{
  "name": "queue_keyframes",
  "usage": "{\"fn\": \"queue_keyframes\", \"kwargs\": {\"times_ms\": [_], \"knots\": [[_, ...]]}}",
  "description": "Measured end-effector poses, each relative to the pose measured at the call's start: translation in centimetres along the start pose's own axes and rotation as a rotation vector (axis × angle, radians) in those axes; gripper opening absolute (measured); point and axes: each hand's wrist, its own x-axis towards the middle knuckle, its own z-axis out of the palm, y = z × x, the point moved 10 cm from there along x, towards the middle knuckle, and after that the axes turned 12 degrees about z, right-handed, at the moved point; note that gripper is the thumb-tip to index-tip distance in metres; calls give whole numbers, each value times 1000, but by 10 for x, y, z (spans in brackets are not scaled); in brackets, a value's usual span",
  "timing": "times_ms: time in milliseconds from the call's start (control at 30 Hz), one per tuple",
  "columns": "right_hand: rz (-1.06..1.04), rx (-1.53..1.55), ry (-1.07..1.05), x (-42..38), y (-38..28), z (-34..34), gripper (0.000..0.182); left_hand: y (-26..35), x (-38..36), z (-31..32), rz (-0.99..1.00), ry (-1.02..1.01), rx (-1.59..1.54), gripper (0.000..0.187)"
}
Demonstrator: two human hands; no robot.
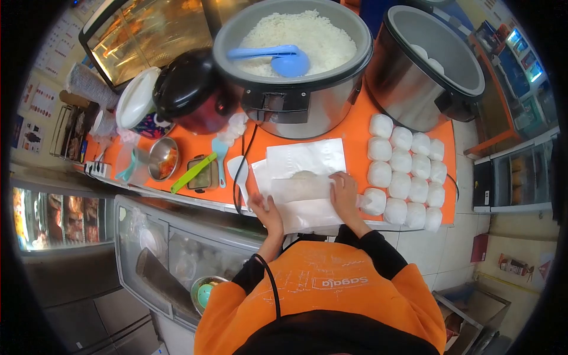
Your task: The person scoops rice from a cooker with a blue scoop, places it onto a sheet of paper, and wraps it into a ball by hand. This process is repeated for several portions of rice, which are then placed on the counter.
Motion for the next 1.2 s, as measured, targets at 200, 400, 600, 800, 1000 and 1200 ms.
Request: {"fn": "queue_keyframes", "kwargs": {"times_ms": [200, 400, 600, 800, 1000, 1200], "knots": [[37, 57, -82, 2, -14, 52, 47, -90, -58, 39, -925, 81, -489, 33], [9, 14, -143, -5, -10, 51, 50, -79, -8, 22, -227, -346, 52, 44], [133, -108, -305, 64, -4, 66, 54, -51, 52, 92, -192, -706, -90, 30], [-210, -358, -252, 106, -29, 62, 42, -63, 68, 81, -103, -485, 45, 46], [-464, -240, -355, 81, -57, 33, 17, 117, 13, 115, 1258, -638, 653, 53], [-389, -29, -160, 28, -40, -6, 20, 84, -17, 80, 1199, -844, 410, 27]]}}
